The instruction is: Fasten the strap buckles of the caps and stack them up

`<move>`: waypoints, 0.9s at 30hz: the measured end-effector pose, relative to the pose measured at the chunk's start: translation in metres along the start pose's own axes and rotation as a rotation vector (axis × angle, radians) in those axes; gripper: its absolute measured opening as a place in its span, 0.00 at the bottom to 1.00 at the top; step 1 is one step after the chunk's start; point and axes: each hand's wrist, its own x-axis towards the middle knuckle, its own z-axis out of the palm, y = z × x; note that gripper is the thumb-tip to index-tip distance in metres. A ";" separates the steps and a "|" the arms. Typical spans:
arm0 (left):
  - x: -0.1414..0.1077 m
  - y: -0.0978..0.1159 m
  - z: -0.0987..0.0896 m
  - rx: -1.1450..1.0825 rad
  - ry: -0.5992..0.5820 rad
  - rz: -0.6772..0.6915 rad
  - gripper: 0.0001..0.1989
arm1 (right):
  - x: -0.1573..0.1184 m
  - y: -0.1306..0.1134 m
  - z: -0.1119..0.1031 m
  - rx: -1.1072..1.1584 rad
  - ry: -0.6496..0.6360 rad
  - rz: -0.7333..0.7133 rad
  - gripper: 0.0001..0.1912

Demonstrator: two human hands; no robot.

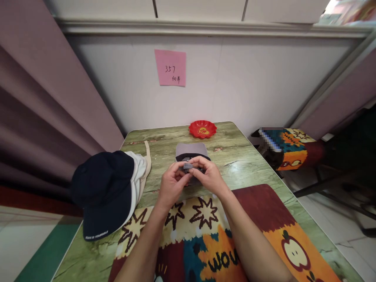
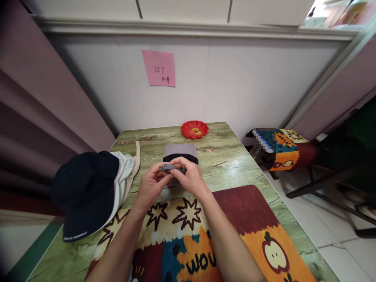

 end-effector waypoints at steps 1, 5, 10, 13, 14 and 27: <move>0.000 -0.001 0.000 0.000 0.007 -0.006 0.16 | 0.000 0.001 -0.001 0.043 -0.012 0.017 0.10; 0.000 -0.003 -0.003 0.006 0.020 -0.020 0.15 | 0.000 0.004 -0.004 0.193 -0.053 0.066 0.13; 0.000 -0.003 -0.003 0.054 0.026 -0.001 0.14 | 0.000 0.001 -0.006 0.219 -0.076 0.063 0.11; -0.001 -0.001 -0.003 0.119 0.027 0.037 0.12 | 0.000 -0.003 -0.006 0.192 -0.045 0.063 0.12; -0.001 0.001 -0.003 0.150 0.036 0.068 0.11 | 0.000 -0.003 -0.007 0.181 -0.034 0.055 0.12; -0.010 0.019 0.003 0.450 0.147 0.270 0.08 | -0.002 -0.016 -0.006 -0.282 0.210 -0.197 0.08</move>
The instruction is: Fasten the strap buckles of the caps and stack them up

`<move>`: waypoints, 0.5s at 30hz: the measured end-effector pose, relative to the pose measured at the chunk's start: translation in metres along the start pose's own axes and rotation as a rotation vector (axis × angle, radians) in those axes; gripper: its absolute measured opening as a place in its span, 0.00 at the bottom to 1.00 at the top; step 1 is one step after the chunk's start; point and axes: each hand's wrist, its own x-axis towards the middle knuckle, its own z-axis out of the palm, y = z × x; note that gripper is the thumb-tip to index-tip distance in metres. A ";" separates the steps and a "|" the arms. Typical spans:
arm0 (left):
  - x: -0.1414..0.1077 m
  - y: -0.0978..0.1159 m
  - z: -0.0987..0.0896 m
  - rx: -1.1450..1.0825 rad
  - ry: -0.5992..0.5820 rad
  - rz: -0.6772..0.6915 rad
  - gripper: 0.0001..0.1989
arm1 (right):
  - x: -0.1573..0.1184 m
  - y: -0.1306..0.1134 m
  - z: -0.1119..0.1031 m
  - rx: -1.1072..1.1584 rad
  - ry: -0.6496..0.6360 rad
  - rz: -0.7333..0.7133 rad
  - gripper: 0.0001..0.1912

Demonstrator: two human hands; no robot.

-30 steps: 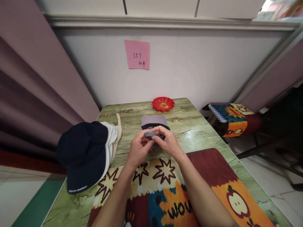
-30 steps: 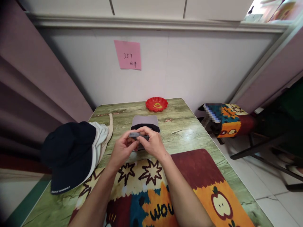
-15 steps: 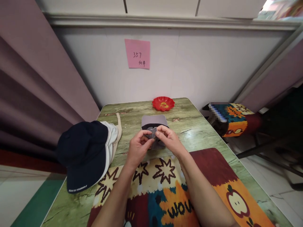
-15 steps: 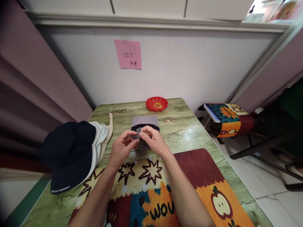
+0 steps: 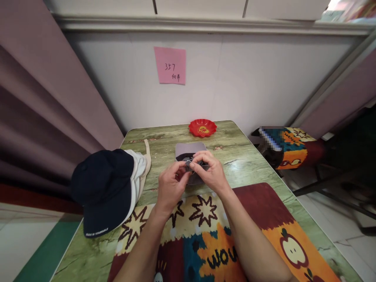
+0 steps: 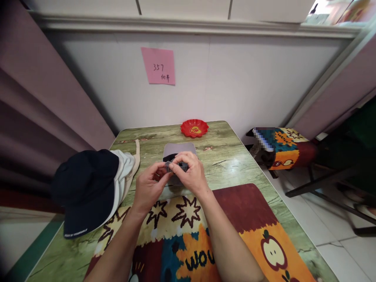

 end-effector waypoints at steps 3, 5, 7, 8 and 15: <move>0.000 -0.002 0.003 -0.187 -0.023 -0.160 0.09 | -0.002 -0.002 0.003 0.021 -0.001 0.137 0.09; 0.001 -0.003 0.005 -0.332 -0.033 -0.270 0.10 | -0.003 -0.003 0.005 0.114 -0.025 0.244 0.11; 0.002 -0.002 0.006 -0.464 -0.046 -0.358 0.13 | -0.003 -0.002 0.007 0.204 -0.040 0.303 0.12; 0.003 -0.001 0.006 -0.513 -0.049 -0.387 0.13 | -0.003 -0.002 0.008 0.230 -0.044 0.317 0.12; 0.003 0.001 0.005 -0.509 -0.045 -0.367 0.13 | -0.002 -0.006 0.006 0.154 -0.064 0.362 0.12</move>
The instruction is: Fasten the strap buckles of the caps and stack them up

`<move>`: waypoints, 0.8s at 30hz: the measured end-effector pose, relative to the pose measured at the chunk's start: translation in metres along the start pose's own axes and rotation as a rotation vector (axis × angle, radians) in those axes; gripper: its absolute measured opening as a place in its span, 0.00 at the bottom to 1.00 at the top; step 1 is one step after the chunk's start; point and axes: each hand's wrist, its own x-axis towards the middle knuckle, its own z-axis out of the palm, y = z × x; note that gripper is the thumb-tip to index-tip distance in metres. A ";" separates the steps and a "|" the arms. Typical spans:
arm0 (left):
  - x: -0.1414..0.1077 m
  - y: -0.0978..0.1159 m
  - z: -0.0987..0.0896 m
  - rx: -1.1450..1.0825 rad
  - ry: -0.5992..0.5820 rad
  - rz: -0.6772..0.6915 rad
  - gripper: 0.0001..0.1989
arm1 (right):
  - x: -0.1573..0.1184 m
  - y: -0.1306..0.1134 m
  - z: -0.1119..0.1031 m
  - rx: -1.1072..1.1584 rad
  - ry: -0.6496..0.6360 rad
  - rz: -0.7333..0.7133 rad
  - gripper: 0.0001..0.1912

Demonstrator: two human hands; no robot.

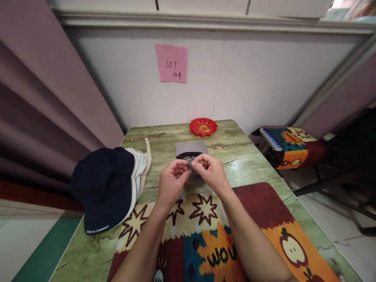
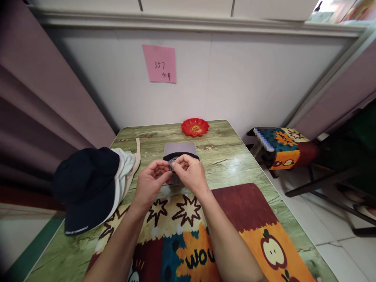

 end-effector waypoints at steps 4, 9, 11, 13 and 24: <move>-0.001 -0.004 -0.004 0.297 -0.006 0.197 0.09 | 0.000 -0.002 -0.003 -0.006 -0.021 -0.012 0.12; -0.002 -0.005 -0.006 0.474 -0.017 0.319 0.08 | 0.001 0.000 -0.004 0.047 -0.048 -0.049 0.14; -0.001 -0.005 -0.007 0.467 -0.016 0.317 0.08 | 0.001 0.001 -0.003 0.067 -0.047 -0.030 0.13; -0.001 -0.005 -0.007 0.466 -0.013 0.316 0.08 | 0.001 0.002 -0.003 0.090 -0.048 0.008 0.12; -0.001 -0.003 -0.007 0.556 -0.010 0.376 0.08 | 0.001 0.001 -0.004 -0.009 -0.041 0.068 0.07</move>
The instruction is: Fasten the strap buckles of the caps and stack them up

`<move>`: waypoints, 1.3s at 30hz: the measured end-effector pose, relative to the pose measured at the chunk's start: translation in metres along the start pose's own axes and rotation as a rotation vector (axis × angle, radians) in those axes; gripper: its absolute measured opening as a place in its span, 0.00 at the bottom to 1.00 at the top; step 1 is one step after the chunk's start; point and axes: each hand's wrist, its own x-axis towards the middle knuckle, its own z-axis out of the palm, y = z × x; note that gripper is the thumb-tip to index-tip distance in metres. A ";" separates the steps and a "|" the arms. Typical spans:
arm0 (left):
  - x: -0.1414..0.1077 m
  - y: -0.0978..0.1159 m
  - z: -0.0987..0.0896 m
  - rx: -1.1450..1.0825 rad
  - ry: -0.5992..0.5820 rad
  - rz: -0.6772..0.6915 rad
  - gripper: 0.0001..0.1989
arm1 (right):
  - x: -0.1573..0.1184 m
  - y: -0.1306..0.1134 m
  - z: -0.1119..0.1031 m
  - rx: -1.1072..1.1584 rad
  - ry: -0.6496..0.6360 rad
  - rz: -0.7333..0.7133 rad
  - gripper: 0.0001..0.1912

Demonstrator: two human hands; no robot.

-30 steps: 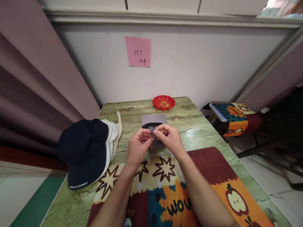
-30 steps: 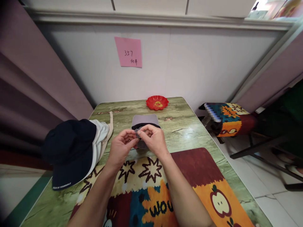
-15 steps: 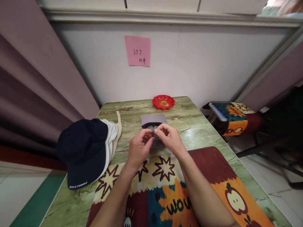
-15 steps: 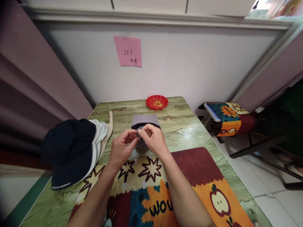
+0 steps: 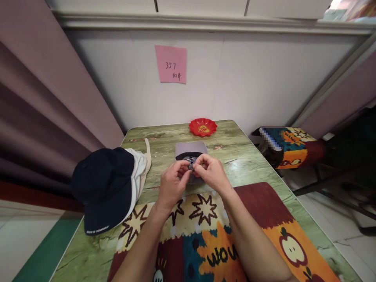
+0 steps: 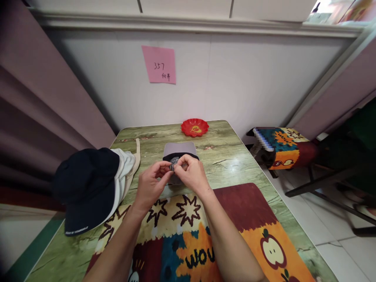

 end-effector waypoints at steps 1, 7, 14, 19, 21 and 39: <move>0.000 0.000 0.000 0.009 -0.001 0.010 0.08 | 0.000 0.000 0.000 -0.030 0.012 -0.008 0.07; -0.001 0.002 -0.001 0.078 -0.013 0.089 0.09 | -0.001 -0.003 0.001 -0.106 0.028 -0.024 0.06; 0.000 0.002 0.000 0.108 -0.015 0.133 0.09 | -0.004 -0.008 0.000 -0.200 0.045 -0.057 0.05; 0.000 0.002 0.000 0.120 -0.017 0.151 0.09 | -0.003 -0.008 0.000 -0.231 0.042 -0.087 0.05; 0.000 0.002 0.001 0.121 -0.016 0.155 0.09 | -0.003 -0.007 -0.001 -0.238 0.039 -0.094 0.05; -0.001 -0.002 0.002 0.108 -0.044 0.137 0.09 | -0.002 -0.004 -0.010 -0.179 -0.075 -0.074 0.06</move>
